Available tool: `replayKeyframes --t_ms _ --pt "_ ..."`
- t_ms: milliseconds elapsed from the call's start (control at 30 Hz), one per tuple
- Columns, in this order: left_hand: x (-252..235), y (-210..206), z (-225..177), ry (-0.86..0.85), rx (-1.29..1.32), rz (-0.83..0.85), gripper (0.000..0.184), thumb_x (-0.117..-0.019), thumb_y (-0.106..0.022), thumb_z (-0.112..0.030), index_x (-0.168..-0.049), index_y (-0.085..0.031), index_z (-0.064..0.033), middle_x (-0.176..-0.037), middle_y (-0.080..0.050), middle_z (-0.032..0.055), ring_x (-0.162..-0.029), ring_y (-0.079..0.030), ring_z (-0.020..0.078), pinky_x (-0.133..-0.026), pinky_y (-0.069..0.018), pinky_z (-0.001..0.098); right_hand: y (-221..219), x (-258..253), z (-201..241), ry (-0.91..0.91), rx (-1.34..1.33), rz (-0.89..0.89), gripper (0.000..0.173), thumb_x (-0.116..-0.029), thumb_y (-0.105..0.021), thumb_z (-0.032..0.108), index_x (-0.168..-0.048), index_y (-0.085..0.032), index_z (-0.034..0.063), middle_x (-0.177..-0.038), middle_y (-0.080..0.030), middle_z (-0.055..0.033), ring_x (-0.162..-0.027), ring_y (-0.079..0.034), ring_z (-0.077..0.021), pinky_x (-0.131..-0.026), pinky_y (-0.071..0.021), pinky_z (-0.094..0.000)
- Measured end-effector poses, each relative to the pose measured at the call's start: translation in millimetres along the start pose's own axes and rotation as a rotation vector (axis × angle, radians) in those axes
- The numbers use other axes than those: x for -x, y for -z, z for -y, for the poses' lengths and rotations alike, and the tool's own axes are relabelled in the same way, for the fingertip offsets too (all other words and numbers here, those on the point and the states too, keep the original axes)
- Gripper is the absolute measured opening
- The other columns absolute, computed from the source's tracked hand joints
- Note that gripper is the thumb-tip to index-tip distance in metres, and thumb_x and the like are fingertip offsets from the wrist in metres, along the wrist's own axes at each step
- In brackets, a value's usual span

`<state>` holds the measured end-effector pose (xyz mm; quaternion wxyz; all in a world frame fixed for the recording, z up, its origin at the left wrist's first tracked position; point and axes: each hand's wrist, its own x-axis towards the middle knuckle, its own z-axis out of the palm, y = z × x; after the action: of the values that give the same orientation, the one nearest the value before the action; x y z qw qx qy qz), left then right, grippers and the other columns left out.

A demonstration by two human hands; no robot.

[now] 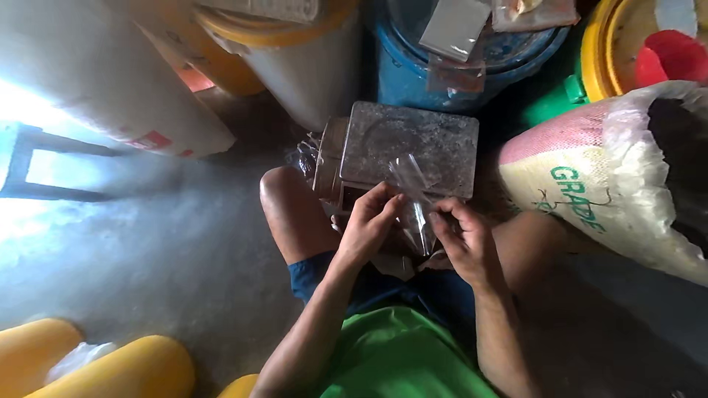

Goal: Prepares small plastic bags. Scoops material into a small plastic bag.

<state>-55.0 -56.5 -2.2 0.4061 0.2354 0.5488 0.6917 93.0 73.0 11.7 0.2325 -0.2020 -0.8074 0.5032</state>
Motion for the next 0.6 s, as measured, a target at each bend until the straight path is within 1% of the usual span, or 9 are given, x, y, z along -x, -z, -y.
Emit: replayKeyframes --t_ms 100,167,267,333,367,433,500,567,600 --pt "-2 -1 -6 -0.051 -0.158 -0.033 0.013 -0.1047 -0.053 -0.01 -0.107 -0.063 -0.0026 -0.08 -0.067 0.0049 -0.066 -0.066 0.0123 -0.062 -0.059 0.0276 9 4 -5 -0.032 0.034 -0.071 0.021 -0.1034 -0.056 0.021 -0.104 -0.068 0.0035 -0.093 -0.068 0.0024 -0.086 -0.064 0.0028 -0.077 -0.0553 -0.0156" --pt "-4 2 -7 -0.086 -0.283 -0.069 0.011 -0.1033 -0.056 -0.01 -0.11 -0.061 -0.0024 -0.081 -0.068 0.0047 -0.066 -0.067 0.0128 -0.062 -0.0604 0.0286 9 6 -8 -0.046 0.091 -0.096 0.023 -0.1029 -0.057 0.023 -0.106 -0.068 0.0029 -0.095 -0.068 0.0 -0.087 -0.064 0.0007 -0.079 -0.0556 -0.0175" --pt "-8 0 -7 -0.12 -0.364 -0.069 0.012 -0.0999 -0.061 -0.009 -0.111 -0.06 -0.004 -0.079 -0.064 0.0036 -0.063 -0.062 0.0117 -0.058 -0.0565 0.0269 8 6 -2 -0.025 0.159 -0.13 0.03 -0.1022 -0.059 0.028 -0.118 -0.067 0.0038 -0.109 -0.065 -0.005 -0.093 -0.064 -0.0062 -0.082 -0.0569 -0.0239" --pt "-8 -4 -7 -0.122 -0.362 -0.036 0.013 -0.0986 -0.062 -0.008 -0.111 -0.059 -0.0059 -0.08 -0.063 0.0031 -0.063 -0.061 0.0113 -0.057 -0.0552 0.0262 10 3 9 -0.014 0.146 -0.154 0.033 -0.102 -0.06 0.031 -0.122 -0.065 0.0052 -0.119 -0.063 -0.0055 -0.093 -0.064 -0.006 -0.079 -0.0576 -0.0233" --pt "-9 -6 -8 -0.124 -0.345 -0.013 0.013 -0.0983 -0.062 -0.007 -0.111 -0.059 -0.0059 -0.08 -0.063 0.0033 -0.063 -0.062 0.0115 -0.057 -0.0555 0.0263 11 1 13 -0.021 0.132 -0.149 0.034 -0.1022 -0.06 0.034 -0.122 -0.065 0.0062 -0.118 -0.063 -0.0039 -0.09 -0.064 -0.0045 -0.075 -0.0577 -0.0218" --pt "-11 -11 -9 -0.124 -0.296 0.043 0.014 -0.0987 -0.062 -0.005 -0.112 -0.059 -0.0047 -0.082 -0.065 0.0045 -0.065 -0.063 0.0121 -0.059 -0.0573 0.0267 8 -3 17 -0.066 0.103 -0.077 0.039 -0.1014 -0.061 0.039 -0.123 -0.063 0.0068 -0.108 -0.066 -0.0014 -0.084 -0.065 -0.0031 -0.072 -0.0581 -0.022" --pt "-12 -15 -9 -0.117 -0.281 0.091 0.013 -0.1 -0.062 -0.006 -0.113 -0.059 -0.0035 -0.084 -0.067 0.0054 -0.067 -0.066 0.013 -0.061 -0.0594 0.028 -1 -6 13 -0.118 0.033 -0.022 0.029 -0.1016 -0.06 0.031 -0.117 -0.065 0.0066 -0.1 -0.069 -0.0003 -0.082 -0.067 -0.0046 -0.071 -0.0596 -0.0238" --pt "-13 -13 -8 -0.103 -0.336 0.09 0.013 -0.1012 -0.062 -0.01 -0.113 -0.059 -0.0052 -0.083 -0.067 0.0043 -0.066 -0.065 0.0128 -0.06 -0.0586 0.0287 -4 -8 6 -0.145 -0.029 -0.087 0.018 -0.1013 -0.057 0.018 -0.107 -0.067 0.0052 -0.091 -0.071 -0.0017 -0.076 -0.07 -0.0087 -0.066 -0.0619 -0.0272" --pt "-13 -9 -7 -0.103 -0.381 0.069 0.013 -0.1011 -0.061 -0.01 -0.113 -0.059 -0.0063 -0.081 -0.066 0.0029 -0.064 -0.064 0.0119 -0.058 -0.0573 0.0281 -1 -8 3 -0.15 -0.026 -0.127 0.016 -0.101 -0.056 0.017 -0.105 -0.067 0.005 -0.089 -0.071 -0.002 -0.074 -0.07 -0.0097 -0.065 -0.0617 -0.0282"
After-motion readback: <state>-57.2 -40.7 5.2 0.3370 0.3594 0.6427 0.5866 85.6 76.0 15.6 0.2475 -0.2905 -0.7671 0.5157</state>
